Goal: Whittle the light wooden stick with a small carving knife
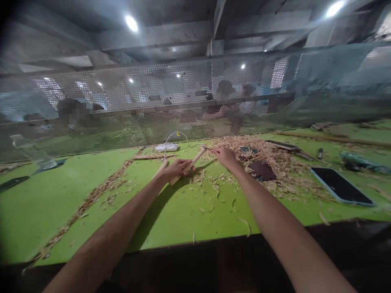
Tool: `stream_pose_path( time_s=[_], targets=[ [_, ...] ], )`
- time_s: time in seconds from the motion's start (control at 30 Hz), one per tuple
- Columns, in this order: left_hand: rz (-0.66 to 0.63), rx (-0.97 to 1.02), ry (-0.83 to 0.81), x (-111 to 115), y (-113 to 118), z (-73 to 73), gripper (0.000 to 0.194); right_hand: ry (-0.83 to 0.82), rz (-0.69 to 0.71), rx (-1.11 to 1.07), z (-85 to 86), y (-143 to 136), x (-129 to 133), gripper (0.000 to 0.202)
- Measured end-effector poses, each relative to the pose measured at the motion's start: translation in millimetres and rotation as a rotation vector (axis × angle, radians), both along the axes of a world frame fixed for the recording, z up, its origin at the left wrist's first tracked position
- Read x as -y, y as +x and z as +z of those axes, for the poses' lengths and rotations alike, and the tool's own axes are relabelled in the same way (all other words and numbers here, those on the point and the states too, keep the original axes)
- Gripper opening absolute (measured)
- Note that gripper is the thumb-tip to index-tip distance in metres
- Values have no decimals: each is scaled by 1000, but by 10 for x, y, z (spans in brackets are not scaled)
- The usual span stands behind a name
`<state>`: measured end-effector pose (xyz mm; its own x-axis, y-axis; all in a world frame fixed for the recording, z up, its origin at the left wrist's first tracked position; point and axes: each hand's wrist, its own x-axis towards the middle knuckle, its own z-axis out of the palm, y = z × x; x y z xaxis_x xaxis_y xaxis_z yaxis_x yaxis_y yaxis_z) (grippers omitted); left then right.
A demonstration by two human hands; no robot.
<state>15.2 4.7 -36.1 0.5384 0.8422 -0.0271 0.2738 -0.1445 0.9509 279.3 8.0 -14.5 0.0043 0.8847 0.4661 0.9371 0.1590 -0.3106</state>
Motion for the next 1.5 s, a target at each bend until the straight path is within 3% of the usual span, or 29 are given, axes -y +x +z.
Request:
stream_pose_path(
  time_s=[0.1,0.2,0.27,0.37,0.47,0.67,1.13,1.5],
  targets=[
    [-20,0,10,-5,-20,6,43,17,-40,12,-12,94,-9,39],
    [-51,-4,12,41,-75,78,40,29,-222,-94,-7,285,-14,43],
    [-30,24,17,78,-110,138,39,66,-259,-179,10,381,-28,43],
    [39,72,12,106,-132,185,38,124,-106,-238,46,350,-61,39],
    [86,84,6,91,-117,167,38,144,72,-229,62,147,-60,33],
    [92,121,9,28,-79,83,36,8,200,-138,23,-197,79,37],
    [140,-54,130,-21,38,29,38,37,115,35,21,-180,82,38],
    [164,-164,111,145,140,176,33,-17,56,25,-28,-6,42,38]
  ],
)
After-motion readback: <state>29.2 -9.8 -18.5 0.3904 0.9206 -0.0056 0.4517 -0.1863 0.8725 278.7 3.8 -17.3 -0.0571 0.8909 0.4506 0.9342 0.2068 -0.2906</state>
